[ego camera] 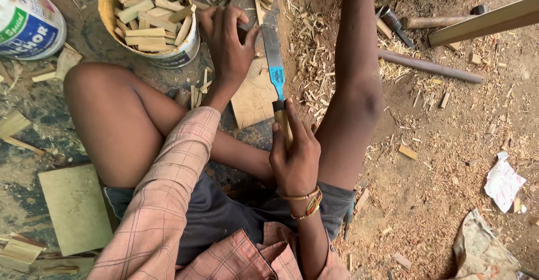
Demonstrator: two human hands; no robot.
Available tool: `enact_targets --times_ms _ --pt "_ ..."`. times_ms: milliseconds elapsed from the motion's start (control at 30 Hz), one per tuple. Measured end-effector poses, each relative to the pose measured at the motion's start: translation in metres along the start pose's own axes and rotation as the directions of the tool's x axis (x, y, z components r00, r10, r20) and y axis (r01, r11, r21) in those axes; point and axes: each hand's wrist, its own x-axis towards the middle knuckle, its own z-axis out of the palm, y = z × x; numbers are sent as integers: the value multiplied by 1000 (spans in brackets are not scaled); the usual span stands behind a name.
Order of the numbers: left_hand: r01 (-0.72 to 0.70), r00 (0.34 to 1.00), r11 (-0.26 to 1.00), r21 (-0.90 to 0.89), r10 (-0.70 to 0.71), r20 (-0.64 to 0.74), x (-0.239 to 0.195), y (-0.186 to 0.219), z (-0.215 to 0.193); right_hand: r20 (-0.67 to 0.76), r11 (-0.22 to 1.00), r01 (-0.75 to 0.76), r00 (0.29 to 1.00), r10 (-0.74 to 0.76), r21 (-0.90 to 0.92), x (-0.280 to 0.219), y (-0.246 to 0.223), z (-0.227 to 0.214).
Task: The person sits on the floor and uses a chisel and mallet to carve small wooden sticks. They repeatedly strike the chisel to shape the wood and place the finished pieces into a nearby bucket.
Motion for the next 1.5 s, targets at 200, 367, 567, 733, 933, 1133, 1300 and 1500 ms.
enact_targets --times_ms 200,367,567,733,933,1133,1300,1500 --pt "24 1000 999 -35 -23 5 3 1 -3 16 990 112 994 -111 -81 6 8 9" --pt "-10 1000 1000 23 10 -16 5 0 -1 91 991 96 992 -87 -94 15 5 2" --pt "10 1000 1000 28 -10 1 3 1 7 85 993 12 996 -3 -114 46 8 26" --pt "11 1000 1000 14 -11 15 6 -2 4 73 986 56 996 -45 -157 45 1 35" --pt "38 999 999 8 -38 5 11 -1 0 102 984 157 984 -149 -80 32 -2 11" --pt "47 999 999 2 -47 6 6 0 1 129 982 94 989 -73 -161 50 -4 16" --pt "44 999 999 2 -44 10 9 -3 5 160 969 116 984 -82 -219 42 -17 8" --pt "53 999 998 -18 -53 -11 -2 -11 11 159 964 174 977 -144 -199 44 -7 23"
